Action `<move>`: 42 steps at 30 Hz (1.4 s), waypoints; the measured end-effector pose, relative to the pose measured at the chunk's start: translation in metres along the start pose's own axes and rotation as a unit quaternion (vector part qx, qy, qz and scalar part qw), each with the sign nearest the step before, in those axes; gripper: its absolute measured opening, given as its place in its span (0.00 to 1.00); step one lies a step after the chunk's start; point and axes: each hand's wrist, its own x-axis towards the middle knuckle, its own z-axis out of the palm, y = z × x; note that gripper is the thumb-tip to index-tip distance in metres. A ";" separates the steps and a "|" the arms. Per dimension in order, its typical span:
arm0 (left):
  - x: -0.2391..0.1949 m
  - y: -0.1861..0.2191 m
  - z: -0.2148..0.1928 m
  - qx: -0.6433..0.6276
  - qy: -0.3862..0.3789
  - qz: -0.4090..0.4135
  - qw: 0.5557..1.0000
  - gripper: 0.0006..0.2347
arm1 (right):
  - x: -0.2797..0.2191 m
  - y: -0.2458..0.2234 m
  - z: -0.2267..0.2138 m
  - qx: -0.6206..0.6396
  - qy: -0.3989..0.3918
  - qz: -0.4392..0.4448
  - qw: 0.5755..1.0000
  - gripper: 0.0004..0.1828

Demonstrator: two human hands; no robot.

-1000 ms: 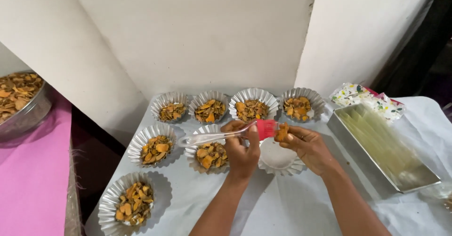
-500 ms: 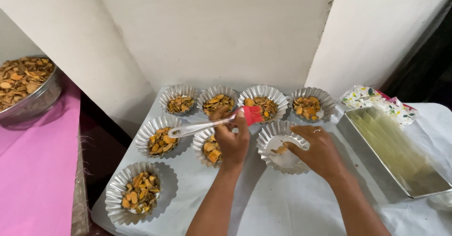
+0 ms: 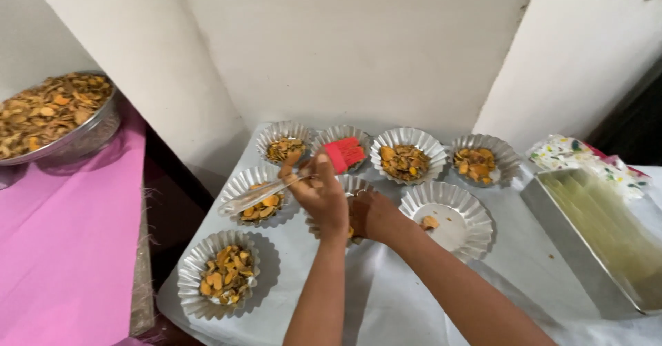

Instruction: Packaging tea leaves by portioning them into foil cups, applying a liquid with a brush, and then placing them into plastic bags.

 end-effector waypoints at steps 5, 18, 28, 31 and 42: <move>-0.003 0.018 0.007 -0.004 -0.049 -0.042 0.998 0.16 | -0.002 -0.016 -0.043 -0.044 -0.133 0.032 0.990 0.13; -0.012 0.005 0.009 0.069 -0.088 -0.075 0.991 0.18 | -0.043 0.026 -0.057 0.178 0.023 0.197 0.964 0.19; -0.011 -0.034 -0.005 0.026 -0.113 -0.010 0.993 0.15 | -0.056 -0.012 -0.113 0.728 0.149 0.291 0.602 0.21; -0.022 -0.032 -0.002 0.078 -0.195 0.016 0.978 0.13 | -0.063 -0.004 -0.109 0.757 0.167 0.288 0.562 0.21; -0.046 -0.027 0.011 0.096 -0.258 0.119 0.954 0.09 | -0.085 0.013 -0.130 0.680 0.173 0.261 0.662 0.21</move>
